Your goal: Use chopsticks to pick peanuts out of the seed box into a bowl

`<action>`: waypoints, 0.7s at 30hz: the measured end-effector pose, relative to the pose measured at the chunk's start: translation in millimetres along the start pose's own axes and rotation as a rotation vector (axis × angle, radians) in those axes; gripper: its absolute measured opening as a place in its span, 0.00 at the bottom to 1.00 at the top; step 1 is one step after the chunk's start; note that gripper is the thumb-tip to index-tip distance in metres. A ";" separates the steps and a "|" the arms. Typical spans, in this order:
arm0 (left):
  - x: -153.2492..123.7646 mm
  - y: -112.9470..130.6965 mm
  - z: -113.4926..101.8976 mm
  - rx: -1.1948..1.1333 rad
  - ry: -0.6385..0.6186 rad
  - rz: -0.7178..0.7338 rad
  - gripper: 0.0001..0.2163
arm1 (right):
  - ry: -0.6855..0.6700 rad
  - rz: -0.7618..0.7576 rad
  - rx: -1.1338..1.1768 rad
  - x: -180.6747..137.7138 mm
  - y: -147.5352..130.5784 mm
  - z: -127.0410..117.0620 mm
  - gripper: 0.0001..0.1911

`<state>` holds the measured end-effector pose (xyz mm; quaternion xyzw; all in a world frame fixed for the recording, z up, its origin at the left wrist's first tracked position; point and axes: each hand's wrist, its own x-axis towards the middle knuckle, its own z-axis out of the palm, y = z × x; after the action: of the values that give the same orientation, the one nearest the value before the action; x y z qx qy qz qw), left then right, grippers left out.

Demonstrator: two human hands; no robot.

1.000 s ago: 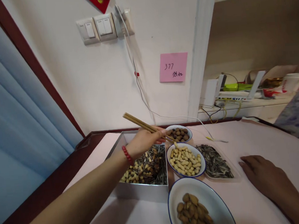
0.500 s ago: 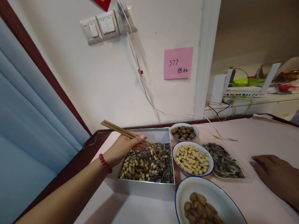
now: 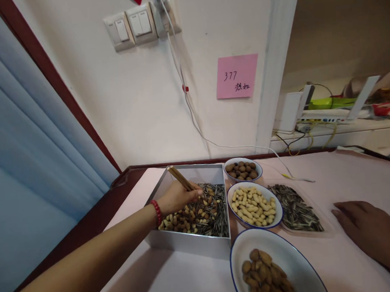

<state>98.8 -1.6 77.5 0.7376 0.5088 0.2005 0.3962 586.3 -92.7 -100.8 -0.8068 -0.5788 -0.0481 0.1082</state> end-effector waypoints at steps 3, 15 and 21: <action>0.7 -0.9 1.6 -0.033 -0.008 -0.026 0.12 | 0.005 -0.003 0.002 1.3 2.7 3.6 0.34; -5.6 0.5 -19.4 -0.491 0.115 -0.185 0.08 | 0.027 -0.017 0.017 3.2 2.8 6.5 0.34; -10.6 41.0 -40.4 -0.708 0.180 -0.066 0.07 | 0.029 -0.019 0.021 1.2 -2.4 -0.2 0.34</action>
<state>90.5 -2.8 135.5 0.5175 0.4641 0.4153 0.5868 584.4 -90.9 -100.1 -0.7994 -0.5852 -0.0547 0.1244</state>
